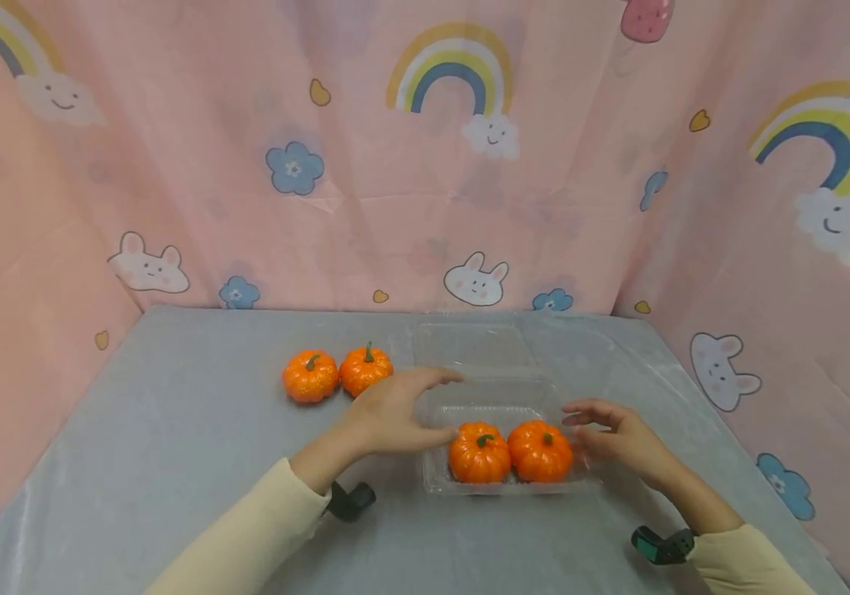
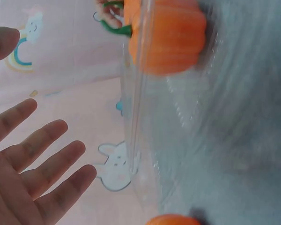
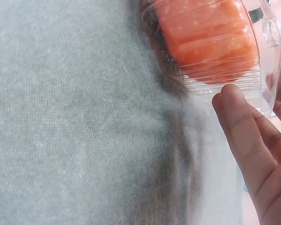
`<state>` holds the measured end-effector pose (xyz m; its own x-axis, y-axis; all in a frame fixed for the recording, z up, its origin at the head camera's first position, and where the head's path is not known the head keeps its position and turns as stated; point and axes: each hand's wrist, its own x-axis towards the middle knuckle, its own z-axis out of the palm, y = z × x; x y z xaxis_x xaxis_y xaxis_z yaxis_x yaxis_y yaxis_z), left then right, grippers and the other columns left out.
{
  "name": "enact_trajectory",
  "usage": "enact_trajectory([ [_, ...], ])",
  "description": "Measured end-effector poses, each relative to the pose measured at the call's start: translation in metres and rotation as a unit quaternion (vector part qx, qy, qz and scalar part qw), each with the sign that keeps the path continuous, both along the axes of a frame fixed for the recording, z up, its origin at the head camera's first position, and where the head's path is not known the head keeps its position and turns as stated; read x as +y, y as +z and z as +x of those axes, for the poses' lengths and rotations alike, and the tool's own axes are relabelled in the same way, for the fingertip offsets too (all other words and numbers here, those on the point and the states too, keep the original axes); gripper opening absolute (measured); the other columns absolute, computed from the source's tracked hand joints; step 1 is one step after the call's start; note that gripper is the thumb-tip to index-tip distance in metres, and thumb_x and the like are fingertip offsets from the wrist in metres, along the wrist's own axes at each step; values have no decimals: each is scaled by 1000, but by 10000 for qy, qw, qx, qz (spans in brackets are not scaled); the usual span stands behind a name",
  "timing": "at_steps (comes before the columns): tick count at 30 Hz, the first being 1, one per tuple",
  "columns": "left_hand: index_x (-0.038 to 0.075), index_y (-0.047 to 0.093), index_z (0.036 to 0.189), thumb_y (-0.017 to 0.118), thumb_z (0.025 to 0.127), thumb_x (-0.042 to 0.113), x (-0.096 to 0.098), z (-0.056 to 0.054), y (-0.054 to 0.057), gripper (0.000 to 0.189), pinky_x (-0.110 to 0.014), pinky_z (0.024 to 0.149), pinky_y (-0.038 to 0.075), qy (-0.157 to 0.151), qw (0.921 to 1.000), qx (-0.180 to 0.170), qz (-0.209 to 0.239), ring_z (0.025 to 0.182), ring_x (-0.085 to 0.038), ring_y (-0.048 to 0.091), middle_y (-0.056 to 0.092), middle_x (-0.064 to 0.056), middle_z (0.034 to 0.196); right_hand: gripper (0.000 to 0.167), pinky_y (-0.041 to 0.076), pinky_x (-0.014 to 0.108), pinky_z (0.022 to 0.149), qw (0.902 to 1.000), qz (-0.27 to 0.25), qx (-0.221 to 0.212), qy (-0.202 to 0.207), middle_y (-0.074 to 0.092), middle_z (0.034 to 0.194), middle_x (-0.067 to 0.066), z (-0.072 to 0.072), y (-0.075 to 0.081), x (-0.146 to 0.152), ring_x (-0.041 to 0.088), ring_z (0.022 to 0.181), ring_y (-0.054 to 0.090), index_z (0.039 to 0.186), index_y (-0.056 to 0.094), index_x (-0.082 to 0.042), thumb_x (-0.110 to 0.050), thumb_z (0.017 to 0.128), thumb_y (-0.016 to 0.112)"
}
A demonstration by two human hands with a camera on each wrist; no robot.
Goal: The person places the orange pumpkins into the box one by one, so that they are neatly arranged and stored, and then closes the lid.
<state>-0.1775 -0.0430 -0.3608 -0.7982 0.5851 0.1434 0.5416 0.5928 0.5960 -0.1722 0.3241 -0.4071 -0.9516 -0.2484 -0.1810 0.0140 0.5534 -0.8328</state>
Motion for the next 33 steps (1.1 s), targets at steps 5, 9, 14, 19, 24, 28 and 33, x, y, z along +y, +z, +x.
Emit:
enact_trajectory([
  [5, 33, 46, 140, 68, 82, 47, -12, -2, 7, 64, -40, 101, 47, 263, 9996, -52, -17, 126, -14, 52, 49, 14, 142, 46, 59, 34, 77, 10000, -2, -52, -46, 56, 129, 28, 0, -1, 0, 29, 101, 67, 134, 52, -3, -24, 94, 62],
  [9, 33, 47, 139, 69, 81, 47, -21, -4, 10, 64, -39, 97, 49, 447, 9990, 74, 4, 123, -15, 54, 52, 14, 139, 46, 59, 35, 77, 9999, 2, -117, -85, 56, 129, 27, 0, -1, 0, 29, 100, 68, 133, 52, -3, -25, 94, 62],
  [14, 31, 48, 139, 70, 81, 45, -32, -8, 12, 64, -40, 95, 50, 552, 9984, 76, 115, 121, -17, 55, 54, 10, 136, 45, 59, 36, 76, 9999, -12, -129, -64, 56, 129, 28, -1, 0, 0, 29, 99, 68, 133, 52, -3, -24, 94, 61],
  [19, 24, 48, 139, 72, 82, 42, -42, -12, 12, 65, -44, 101, 47, 617, 9978, 18, 232, 123, -21, 55, 55, 5, 137, 46, 59, 37, 77, 9999, -1, -163, -48, 55, 130, 27, -2, 0, 1, 30, 101, 67, 134, 51, -3, -25, 94, 61],
  [24, 23, 48, 139, 71, 81, 42, -53, -14, 12, 65, -46, 102, 46, 888, 9958, 21, 217, 124, -23, 55, 55, 3, 137, 47, 59, 37, 77, 9998, 0, -177, -50, 55, 130, 27, -2, 0, 1, 30, 102, 67, 133, 52, -3, -25, 94, 62],
  [28, 23, 48, 139, 70, 81, 42, -61, -15, 13, 65, -47, 99, 48, 1074, 9941, 143, 78, 121, -25, 56, 56, 0, 137, 47, 59, 36, 76, 9999, 16, -168, -33, 56, 129, 27, -2, 0, 0, 30, 101, 67, 133, 52, -2, -23, 93, 63],
  [33, 18, 47, 140, 71, 80, 42, -74, -21, 15, 70, -49, 99, 48, 1229, 9917, 343, -172, 122, -27, 56, 55, -4, 137, 47, 59, 35, 75, 9999, 5, -131, 6, 56, 128, 27, -2, 1, 0, 29, 101, 66, 133, 52, -2, -21, 92, 63],
])
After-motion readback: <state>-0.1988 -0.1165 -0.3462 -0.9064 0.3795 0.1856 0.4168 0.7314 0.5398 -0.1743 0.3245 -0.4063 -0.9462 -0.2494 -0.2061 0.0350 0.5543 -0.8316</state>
